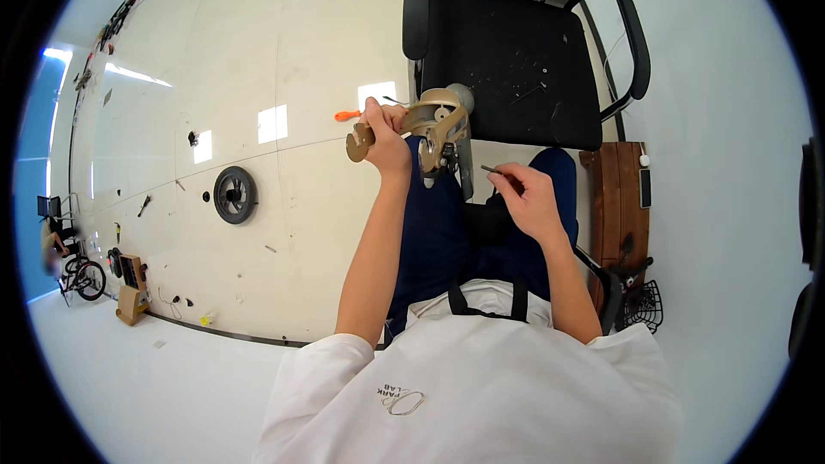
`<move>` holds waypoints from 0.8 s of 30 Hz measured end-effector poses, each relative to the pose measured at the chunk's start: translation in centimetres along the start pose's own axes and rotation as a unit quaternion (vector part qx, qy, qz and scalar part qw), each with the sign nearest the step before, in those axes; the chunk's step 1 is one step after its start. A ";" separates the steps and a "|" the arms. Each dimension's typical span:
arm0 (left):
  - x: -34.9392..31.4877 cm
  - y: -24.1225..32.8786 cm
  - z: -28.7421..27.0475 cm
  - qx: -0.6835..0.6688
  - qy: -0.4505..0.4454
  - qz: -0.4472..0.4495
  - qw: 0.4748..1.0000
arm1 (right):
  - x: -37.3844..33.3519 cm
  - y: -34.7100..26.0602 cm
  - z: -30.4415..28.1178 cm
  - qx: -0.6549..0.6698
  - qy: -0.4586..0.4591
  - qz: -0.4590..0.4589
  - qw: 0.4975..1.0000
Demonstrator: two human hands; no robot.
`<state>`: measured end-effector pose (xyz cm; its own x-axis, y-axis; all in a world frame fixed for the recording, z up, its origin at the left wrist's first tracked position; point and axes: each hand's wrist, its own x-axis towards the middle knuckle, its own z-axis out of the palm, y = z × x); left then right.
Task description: The person assembles a beige mechanical component by hand, inserting and rotating a metal rod and adjusting internal parts. The person repeatedly manipulates the component, testing its movement and alignment while seated in a workshop.
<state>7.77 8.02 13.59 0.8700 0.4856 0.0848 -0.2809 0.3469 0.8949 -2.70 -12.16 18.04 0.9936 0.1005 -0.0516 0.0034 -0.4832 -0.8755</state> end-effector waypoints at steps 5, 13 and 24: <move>0.3 -0.6 -0.1 0.002 -0.002 -0.025 1.000 | 1.1 0.4 2.7 0.258 0.039 0.021 0.965; -0.1 -0.1 0.2 0.022 -0.028 0.016 0.999 | 0.9 -3.2 4.0 0.537 -0.064 0.220 0.812; -0.9 -0.1 0.8 0.043 -0.028 0.021 0.998 | -0.4 -3.7 4.3 0.539 -0.045 0.243 0.806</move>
<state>7.29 6.94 13.77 0.8805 0.4514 0.1445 -0.2833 0.2568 0.9240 -3.63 -6.68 19.27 0.8362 0.2127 -0.5054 -0.5307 0.5459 -0.6483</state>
